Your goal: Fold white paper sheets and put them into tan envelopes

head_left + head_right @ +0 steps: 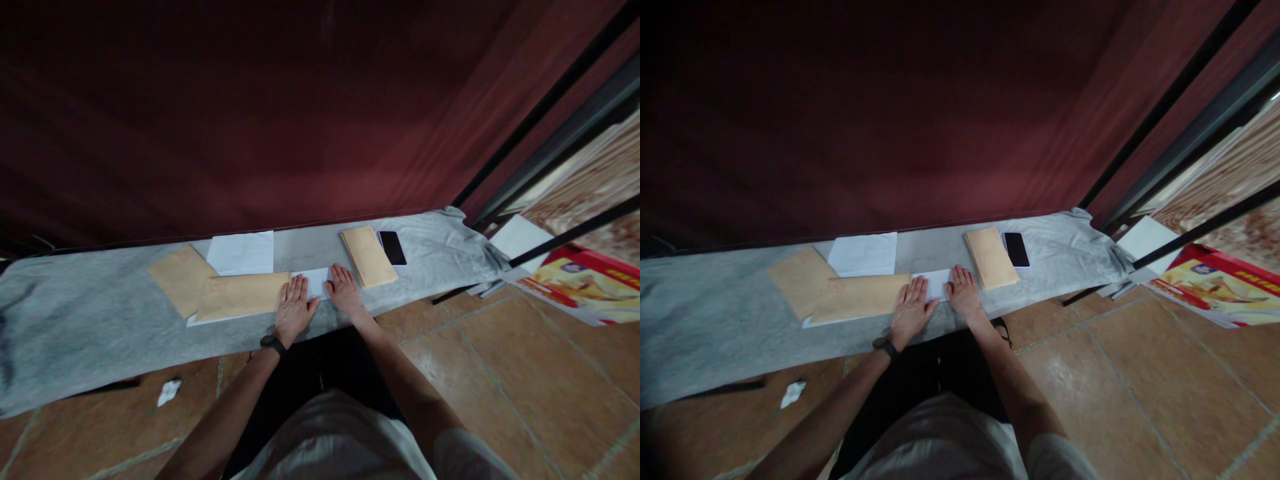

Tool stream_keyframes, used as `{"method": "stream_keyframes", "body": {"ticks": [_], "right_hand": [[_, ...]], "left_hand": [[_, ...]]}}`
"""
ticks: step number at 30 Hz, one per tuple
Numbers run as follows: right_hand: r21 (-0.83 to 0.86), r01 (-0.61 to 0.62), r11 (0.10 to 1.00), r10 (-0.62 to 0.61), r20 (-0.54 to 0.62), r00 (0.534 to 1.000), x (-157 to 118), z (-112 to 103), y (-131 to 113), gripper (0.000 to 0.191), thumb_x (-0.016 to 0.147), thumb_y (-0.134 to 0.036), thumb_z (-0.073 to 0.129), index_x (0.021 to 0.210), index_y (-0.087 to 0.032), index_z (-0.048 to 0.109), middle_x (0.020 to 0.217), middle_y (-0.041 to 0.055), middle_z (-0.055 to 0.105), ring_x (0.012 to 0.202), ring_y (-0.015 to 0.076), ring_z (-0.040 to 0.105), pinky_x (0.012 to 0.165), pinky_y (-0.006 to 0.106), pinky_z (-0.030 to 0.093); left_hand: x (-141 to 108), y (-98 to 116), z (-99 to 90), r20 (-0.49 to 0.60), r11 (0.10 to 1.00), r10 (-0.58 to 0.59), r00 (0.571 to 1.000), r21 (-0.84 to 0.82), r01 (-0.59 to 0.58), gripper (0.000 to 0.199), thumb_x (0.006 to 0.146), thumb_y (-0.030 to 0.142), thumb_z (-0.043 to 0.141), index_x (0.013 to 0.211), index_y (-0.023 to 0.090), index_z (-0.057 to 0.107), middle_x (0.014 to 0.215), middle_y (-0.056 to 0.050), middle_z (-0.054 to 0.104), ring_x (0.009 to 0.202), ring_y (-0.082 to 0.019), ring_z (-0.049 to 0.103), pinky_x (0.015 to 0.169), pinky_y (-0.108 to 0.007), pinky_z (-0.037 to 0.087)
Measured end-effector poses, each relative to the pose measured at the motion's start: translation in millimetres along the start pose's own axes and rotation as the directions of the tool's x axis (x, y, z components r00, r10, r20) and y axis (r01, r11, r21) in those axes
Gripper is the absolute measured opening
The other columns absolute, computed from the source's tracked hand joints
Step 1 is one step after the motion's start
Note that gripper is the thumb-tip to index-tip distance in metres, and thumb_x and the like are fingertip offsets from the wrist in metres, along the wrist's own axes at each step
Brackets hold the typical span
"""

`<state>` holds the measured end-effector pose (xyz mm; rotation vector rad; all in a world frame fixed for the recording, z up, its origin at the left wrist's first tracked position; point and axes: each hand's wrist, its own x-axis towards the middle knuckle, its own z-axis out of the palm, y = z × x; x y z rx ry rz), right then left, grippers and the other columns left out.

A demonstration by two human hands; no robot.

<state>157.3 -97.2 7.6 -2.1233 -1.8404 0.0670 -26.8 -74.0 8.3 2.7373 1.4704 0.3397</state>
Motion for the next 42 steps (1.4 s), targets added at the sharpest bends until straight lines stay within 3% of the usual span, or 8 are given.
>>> {"method": "stream_keyframes", "body": {"ticks": [7, 16, 19, 23, 29, 35, 39, 42], "right_hand": [[-0.008, -0.243, 0.97, 0.243, 0.006, 0.97, -2.3, -22.4, -7.3, 0.033, 0.099, -0.03, 0.047, 0.125, -0.018, 0.065, 0.12, 0.015, 0.067, 0.11, 0.027, 0.062, 0.095, 0.037, 0.047], [0.033, -0.401, 0.916, 0.395, 0.109, 0.912, 13.7, -24.8, -21.2, 0.025, 0.099, -0.027, 0.049, 0.113, -0.012, 0.064, 0.102, 0.013, 0.075, 0.097, 0.0212, 0.072, 0.081, 0.027, 0.052], [0.052, -0.408, 0.912, 0.4, 0.113, 0.909, 14.8, -23.6, -18.2, 0.024, 0.098, -0.024, 0.048, 0.108, -0.013, 0.066, 0.097, 0.0104, 0.077, 0.094, 0.0192, 0.073, 0.078, 0.024, 0.052], [0.074, -0.39, 0.918, 0.381, 0.108, 0.918, 14.7, -24.8, -15.6, 0.018, 0.096, -0.022, 0.052, 0.102, -0.015, 0.068, 0.103, 0.0105, 0.076, 0.104, 0.0196, 0.071, 0.085, 0.024, 0.051], [0.083, -0.401, 0.912, 0.392, 0.106, 0.914, 15.6, -28.8, -7.9, 0.017, 0.101, -0.025, 0.049, 0.112, -0.019, 0.061, 0.1, 0.008, 0.077, 0.092, 0.0194, 0.074, 0.076, 0.026, 0.052], [0.061, -0.389, 0.919, 0.381, 0.111, 0.918, 17.3, -32.1, 4.6, 0.019, 0.102, -0.026, 0.049, 0.115, -0.02, 0.06, 0.101, 0.0071, 0.076, 0.094, 0.0196, 0.073, 0.077, 0.026, 0.051], [0.034, -0.38, 0.925, 0.376, 0.087, 0.923, 13.3, -34.1, 0.6, 0.023, 0.102, -0.026, 0.047, 0.118, -0.017, 0.06, 0.104, 0.012, 0.073, 0.1, 0.0233, 0.07, 0.086, 0.031, 0.051], [-0.018, -0.32, 0.947, 0.32, -0.018, 0.947, 6.9, -32.4, -10.6, 0.03, 0.1, -0.021, 0.045, 0.127, -0.014, 0.057, 0.119, 0.018, 0.067, 0.114, 0.0269, 0.062, 0.099, 0.038, 0.047]], "left_hand": [[-0.2, -1.4, 0.0, -0.051, 0.999, 0.028, 0.998, -0.023, -0.029, 0.072, 0.099, 0.054, 0.035, 0.152, 0.006, 0.038, 0.159, -0.018, 0.036, 0.151, -0.031, 0.029, 0.124, -0.049, 0.02], [-0.6, -1.6, 0.2, -0.059, 0.999, 0.026, 0.998, -0.038, -0.028, 0.072, 0.099, 0.055, 0.038, 0.152, 0.006, 0.039, 0.157, -0.019, 0.04, 0.15, -0.032, 0.031, 0.123, -0.051, 0.022], [-0.8, -1.5, 0.8, -0.069, 0.999, 0.028, 0.997, -0.031, -0.03, 0.071, 0.099, 0.056, 0.036, 0.151, 0.008, 0.04, 0.157, -0.019, 0.041, 0.15, -0.032, 0.031, 0.122, -0.051, 0.023], [-1.4, -0.5, -0.2, -0.079, 0.999, 0.039, 0.996, -0.032, -0.042, 0.07, 0.1, 0.055, 0.035, 0.151, 0.007, 0.041, 0.157, -0.019, 0.041, 0.15, -0.032, 0.031, 0.122, -0.052, 0.023], [-3.1, -0.2, -5.1, -0.077, 0.996, 0.072, 0.994, -0.041, -0.075, 0.064, 0.101, 0.05, 0.035, 0.15, 0.01, 0.043, 0.157, -0.016, 0.041, 0.149, -0.03, 0.033, 0.122, -0.051, 0.024], [-4.8, 0.5, -9.9, -0.054, 0.992, 0.112, 0.992, -0.046, -0.114, 0.059, 0.101, 0.048, 0.036, 0.149, 0.014, 0.046, 0.156, -0.014, 0.043, 0.147, -0.029, 0.037, 0.123, -0.051, 0.022], [-5.0, 0.2, -8.9, -0.05, 0.992, 0.117, 0.992, -0.04, -0.119, 0.058, 0.101, 0.048, 0.037, 0.148, 0.016, 0.047, 0.155, -0.013, 0.045, 0.147, -0.028, 0.037, 0.123, -0.052, 0.022], [-5.0, 0.0, -7.6, -0.04, 0.992, 0.118, 0.992, -0.035, -0.12, 0.06, 0.101, 0.047, 0.035, 0.148, 0.012, 0.047, 0.156, -0.015, 0.044, 0.148, -0.028, 0.035, 0.124, -0.051, 0.021]]}}
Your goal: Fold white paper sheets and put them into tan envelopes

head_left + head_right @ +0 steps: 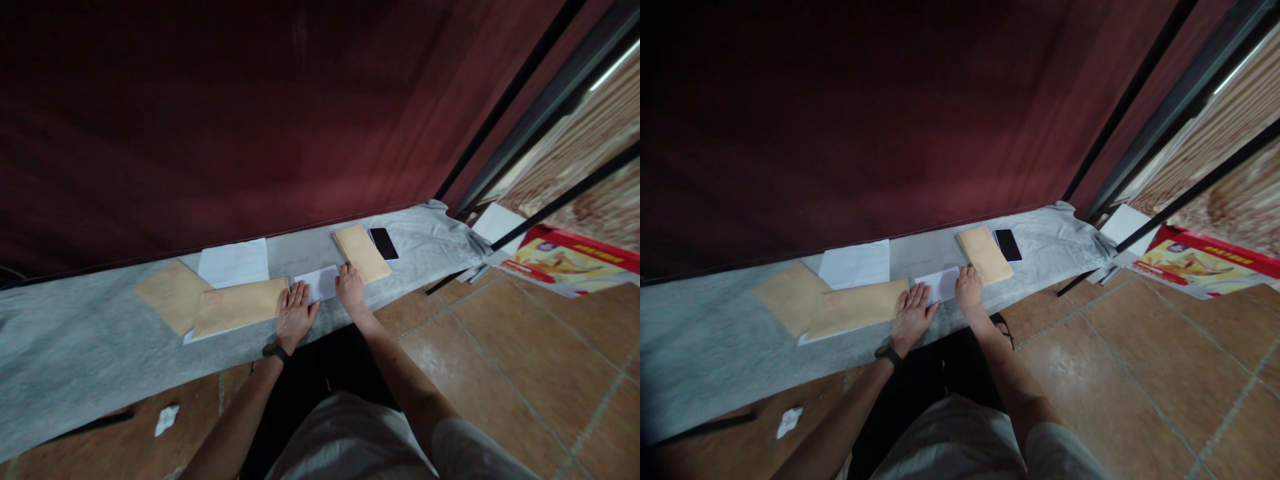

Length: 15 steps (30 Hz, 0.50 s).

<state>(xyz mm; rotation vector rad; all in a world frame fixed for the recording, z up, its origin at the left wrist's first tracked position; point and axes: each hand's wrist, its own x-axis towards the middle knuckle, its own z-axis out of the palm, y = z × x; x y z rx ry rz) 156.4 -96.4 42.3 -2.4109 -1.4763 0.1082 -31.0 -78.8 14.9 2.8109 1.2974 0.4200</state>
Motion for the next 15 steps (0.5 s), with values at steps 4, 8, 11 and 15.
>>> {"method": "stream_keyframes", "body": {"ticks": [4, 8, 11, 15], "right_hand": [[0.073, 0.298, 0.952, -0.298, -0.007, 0.954, -15.3, 12.2, -15.8, 0.043, 0.102, -0.028, 0.043, 0.143, -0.015, 0.05, 0.147, 0.0146, 0.053, 0.132, 0.0254, 0.05, 0.11, 0.039, 0.041], [0.114, 0.45, 0.886, -0.458, 0.047, 0.888, -24.4, 29.0, -21.4, 0.043, 0.105, -0.034, 0.041, 0.144, -0.02, 0.053, 0.155, 0.0077, 0.048, 0.144, 0.0204, 0.041, 0.118, 0.039, 0.034], [0.07, 0.425, 0.902, -0.428, 0.034, 0.903, -25.4, 34.1, -12.8, 0.045, 0.105, -0.036, 0.042, 0.146, -0.021, 0.051, 0.156, 0.0088, 0.046, 0.145, 0.0213, 0.04, 0.12, 0.041, 0.031], [0.035, 0.383, 0.923, -0.383, 0.0, 0.924, -25.1, 30.8, 8.5, 0.048, 0.105, -0.037, 0.043, 0.149, -0.02, 0.048, 0.158, 0.0094, 0.042, 0.145, 0.0236, 0.041, 0.121, 0.044, 0.031]], "left_hand": [[0.0, -0.2, 1.2, 0.006, 1.0, -0.002, 1.0, 0.014, 0.002, 0.06, 0.101, 0.044, 0.034, 0.148, 0.008, 0.047, 0.155, -0.016, 0.044, 0.148, -0.028, 0.035, 0.124, -0.05, 0.02], [0.4, -1.6, 4.0, 0.004, 1.0, 0.014, 1.0, 0.022, -0.014, 0.057, 0.099, 0.033, 0.035, 0.149, 0.008, 0.046, 0.154, -0.016, 0.045, 0.148, -0.027, 0.036, 0.124, -0.05, 0.021], [0.7, -2.5, 6.4, -0.013, 1.0, 0.019, 1.0, 0.023, -0.018, 0.057, 0.099, 0.032, 0.035, 0.151, 0.01, 0.043, 0.154, -0.015, 0.046, 0.148, -0.027, 0.036, 0.124, -0.051, 0.022], [0.6, -2.9, 7.3, -0.03, 0.999, 0.023, 0.999, 0.023, -0.022, 0.058, 0.099, 0.033, 0.034, 0.151, 0.01, 0.042, 0.155, -0.015, 0.045, 0.148, -0.027, 0.036, 0.124, -0.05, 0.022]]}}
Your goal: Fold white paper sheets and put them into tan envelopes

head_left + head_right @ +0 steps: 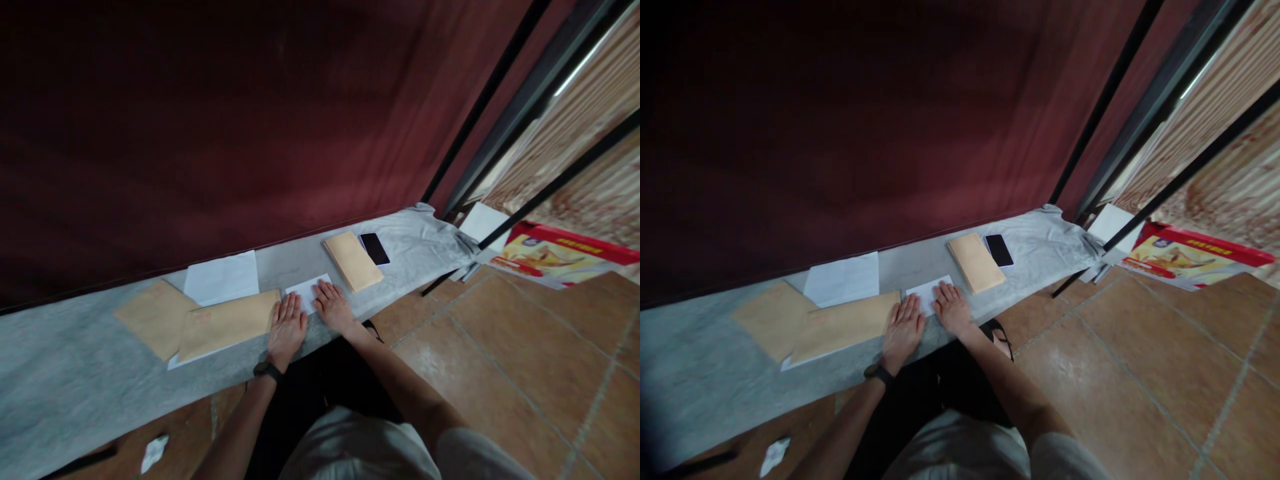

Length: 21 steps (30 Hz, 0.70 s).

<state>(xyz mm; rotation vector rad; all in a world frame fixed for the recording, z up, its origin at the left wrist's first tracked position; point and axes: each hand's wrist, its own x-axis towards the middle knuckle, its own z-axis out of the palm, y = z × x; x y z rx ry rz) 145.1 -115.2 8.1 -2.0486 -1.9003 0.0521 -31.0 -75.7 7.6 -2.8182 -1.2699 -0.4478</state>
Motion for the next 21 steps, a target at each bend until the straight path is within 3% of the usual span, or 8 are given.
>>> {"method": "stream_keyframes", "body": {"ticks": [9, 12, 15, 21], "right_hand": [[-0.009, 0.043, 0.999, -0.044, -0.027, 0.999, -21.3, -6.0, 22.3, 0.053, 0.104, -0.037, 0.043, 0.151, -0.013, 0.043, 0.158, 0.0107, 0.04, 0.147, 0.0264, 0.038, 0.122, 0.045, 0.029], [0.002, 0.074, 0.997, -0.074, -0.013, 0.997, -24.2, -8.3, 24.1, 0.053, 0.104, -0.037, 0.044, 0.151, -0.014, 0.043, 0.158, 0.0113, 0.041, 0.147, 0.0256, 0.037, 0.122, 0.045, 0.029], [0.013, 0.102, 0.995, -0.103, 0.008, 0.995, -31.8, -14.3, 27.7, 0.053, 0.104, -0.037, 0.045, 0.152, -0.015, 0.043, 0.156, 0.0118, 0.043, 0.148, 0.025, 0.037, 0.123, 0.046, 0.029], [0.022, 0.312, 0.95, -0.313, 0.05, 0.949, -68.1, -44.4, 54.8, 0.058, 0.103, -0.035, 0.046, 0.155, -0.014, 0.035, 0.16, 0.0118, 0.038, 0.15, 0.0254, 0.033, 0.123, 0.048, 0.032]], "left_hand": [[-4.7, 8.1, -2.8, -0.021, 0.999, 0.03, 0.999, 0.013, -0.03, 0.053, 0.101, 0.029, 0.031, 0.146, 0.005, 0.048, 0.156, -0.017, 0.042, 0.15, -0.029, 0.03, 0.125, -0.052, 0.021], [-13.1, 21.5, -6.5, 0.04, 0.991, 0.137, 0.99, -0.004, -0.137, 0.052, 0.103, 0.031, 0.032, 0.148, 0.01, 0.047, 0.157, -0.013, 0.041, 0.15, -0.026, 0.03, 0.126, -0.049, 0.023], [-22.5, 31.1, -7.6, 0.091, 0.989, 0.151, 0.984, 0.0, -0.151, 0.053, 0.103, 0.035, 0.034, 0.15, 0.012, 0.044, 0.157, -0.012, 0.042, 0.15, -0.024, 0.032, 0.124, -0.044, 0.028], [-31.0, 30.8, -1.6, 0.09, 0.99, 0.126, 0.988, 0.049, -0.13, 0.055, 0.102, 0.038, 0.04, 0.15, 0.011, 0.043, 0.159, -0.015, 0.038, 0.15, -0.026, 0.03, 0.123, -0.045, 0.029]]}}
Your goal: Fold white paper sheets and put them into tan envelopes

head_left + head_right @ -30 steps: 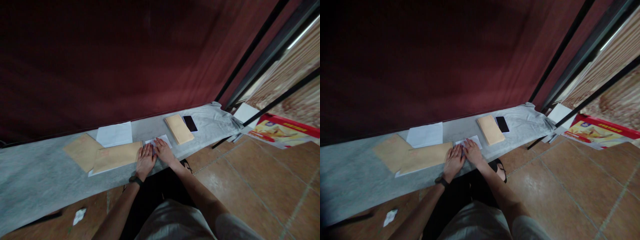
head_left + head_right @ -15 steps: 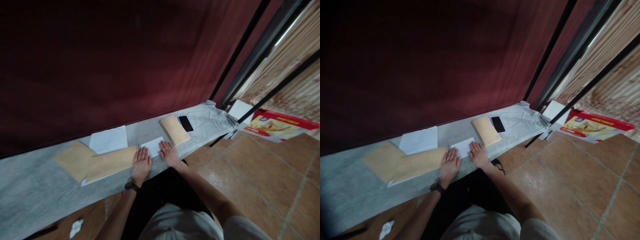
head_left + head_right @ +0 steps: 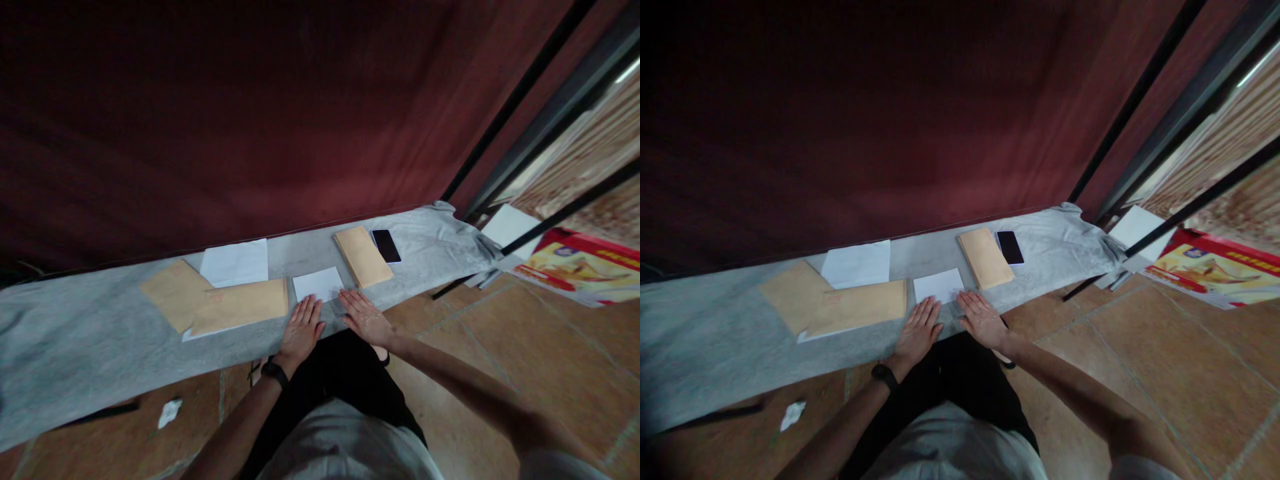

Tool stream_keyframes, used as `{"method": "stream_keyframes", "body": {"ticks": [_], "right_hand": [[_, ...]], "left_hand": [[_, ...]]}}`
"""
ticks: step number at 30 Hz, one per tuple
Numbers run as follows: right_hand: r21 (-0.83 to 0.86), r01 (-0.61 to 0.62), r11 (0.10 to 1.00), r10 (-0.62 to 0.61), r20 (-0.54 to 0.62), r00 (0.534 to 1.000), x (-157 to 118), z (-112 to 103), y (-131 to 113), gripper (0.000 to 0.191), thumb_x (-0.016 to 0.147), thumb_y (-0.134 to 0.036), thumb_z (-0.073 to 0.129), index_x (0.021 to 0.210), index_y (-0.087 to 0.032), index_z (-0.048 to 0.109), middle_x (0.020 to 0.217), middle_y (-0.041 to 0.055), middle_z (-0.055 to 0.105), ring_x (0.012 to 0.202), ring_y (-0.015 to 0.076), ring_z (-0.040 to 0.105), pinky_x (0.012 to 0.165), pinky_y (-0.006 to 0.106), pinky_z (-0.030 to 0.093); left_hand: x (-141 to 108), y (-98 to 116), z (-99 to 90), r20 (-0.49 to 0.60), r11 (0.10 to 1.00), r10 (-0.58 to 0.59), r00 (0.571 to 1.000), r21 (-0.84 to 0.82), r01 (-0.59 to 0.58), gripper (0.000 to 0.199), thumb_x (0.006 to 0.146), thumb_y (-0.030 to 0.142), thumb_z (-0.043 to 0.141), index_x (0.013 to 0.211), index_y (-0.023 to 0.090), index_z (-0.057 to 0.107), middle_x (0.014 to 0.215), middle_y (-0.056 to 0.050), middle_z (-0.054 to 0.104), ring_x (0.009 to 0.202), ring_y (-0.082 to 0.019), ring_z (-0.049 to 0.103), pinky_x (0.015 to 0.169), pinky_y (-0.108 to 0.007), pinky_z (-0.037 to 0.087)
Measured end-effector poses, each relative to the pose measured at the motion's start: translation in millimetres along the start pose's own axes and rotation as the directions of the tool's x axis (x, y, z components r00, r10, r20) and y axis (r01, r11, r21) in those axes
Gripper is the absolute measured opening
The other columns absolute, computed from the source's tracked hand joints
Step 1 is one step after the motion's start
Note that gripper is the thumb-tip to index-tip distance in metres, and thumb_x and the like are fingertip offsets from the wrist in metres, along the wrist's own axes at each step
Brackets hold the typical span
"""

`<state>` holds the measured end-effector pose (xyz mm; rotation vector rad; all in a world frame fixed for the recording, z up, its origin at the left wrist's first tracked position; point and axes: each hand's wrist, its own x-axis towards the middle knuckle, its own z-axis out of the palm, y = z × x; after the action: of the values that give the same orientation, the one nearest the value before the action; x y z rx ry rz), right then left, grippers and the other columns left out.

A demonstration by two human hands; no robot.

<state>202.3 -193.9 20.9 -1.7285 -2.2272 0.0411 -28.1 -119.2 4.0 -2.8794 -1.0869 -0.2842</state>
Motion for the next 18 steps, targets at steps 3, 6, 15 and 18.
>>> {"method": "stream_keyframes", "body": {"ticks": [3, 6, 15, 18], "right_hand": [[0.009, 0.088, 0.996, -0.088, 0.035, 0.995, -25.1, -23.4, 17.0, 0.061, 0.103, -0.032, 0.044, 0.159, -0.016, 0.025, 0.16, 0.011, 0.038, 0.15, 0.0255, 0.033, 0.123, 0.049, 0.034], [0.046, 0.112, 0.993, -0.115, 0.068, 0.991, -45.9, -44.7, 33.5, 0.062, 0.104, -0.033, 0.042, 0.161, -0.023, 0.019, 0.16, 0.0067, 0.039, 0.149, 0.0246, 0.035, 0.122, 0.049, 0.036], [0.206, -0.048, 0.977, 0.065, -0.074, 0.995, -45.7, -25.3, 2.4, 0.062, 0.106, -0.033, 0.038, 0.162, -0.026, 0.013, 0.161, 0.0079, 0.036, 0.151, 0.0256, 0.029, 0.119, 0.052, 0.039], [0.237, -0.112, 0.965, 0.156, -0.175, 0.972, -23.3, -1.2, -20.5, 0.061, 0.106, -0.034, 0.037, 0.162, -0.024, 0.014, 0.163, 0.0098, 0.032, 0.152, 0.0259, 0.027, 0.12, 0.053, 0.037]], "left_hand": [[-0.6, -0.1, 2.5, -0.008, 1.0, -0.012, 1.0, -0.005, 0.012, 0.055, 0.102, 0.038, 0.041, 0.15, 0.012, 0.043, 0.16, -0.014, 0.037, 0.15, -0.026, 0.031, 0.123, -0.044, 0.029], [-1.0, -0.5, 3.6, -0.008, 1.0, -0.01, 1.0, -0.02, 0.01, 0.055, 0.103, 0.039, 0.04, 0.151, 0.013, 0.042, 0.16, -0.014, 0.037, 0.15, -0.026, 0.031, 0.123, -0.044, 0.029], [-4.3, -2.9, 7.2, -0.031, 0.999, 0.017, 0.999, -0.032, -0.018, 0.06, 0.101, 0.035, 0.044, 0.154, 0.011, 0.035, 0.162, -0.017, 0.031, 0.152, -0.029, 0.025, 0.124, -0.047, 0.027], [-4.5, -3.4, 6.7, -0.04, 0.998, 0.029, 0.999, -0.046, -0.031, 0.06, 0.101, 0.036, 0.043, 0.155, 0.011, 0.034, 0.162, -0.017, 0.031, 0.152, -0.028, 0.025, 0.124, -0.047, 0.026]]}}
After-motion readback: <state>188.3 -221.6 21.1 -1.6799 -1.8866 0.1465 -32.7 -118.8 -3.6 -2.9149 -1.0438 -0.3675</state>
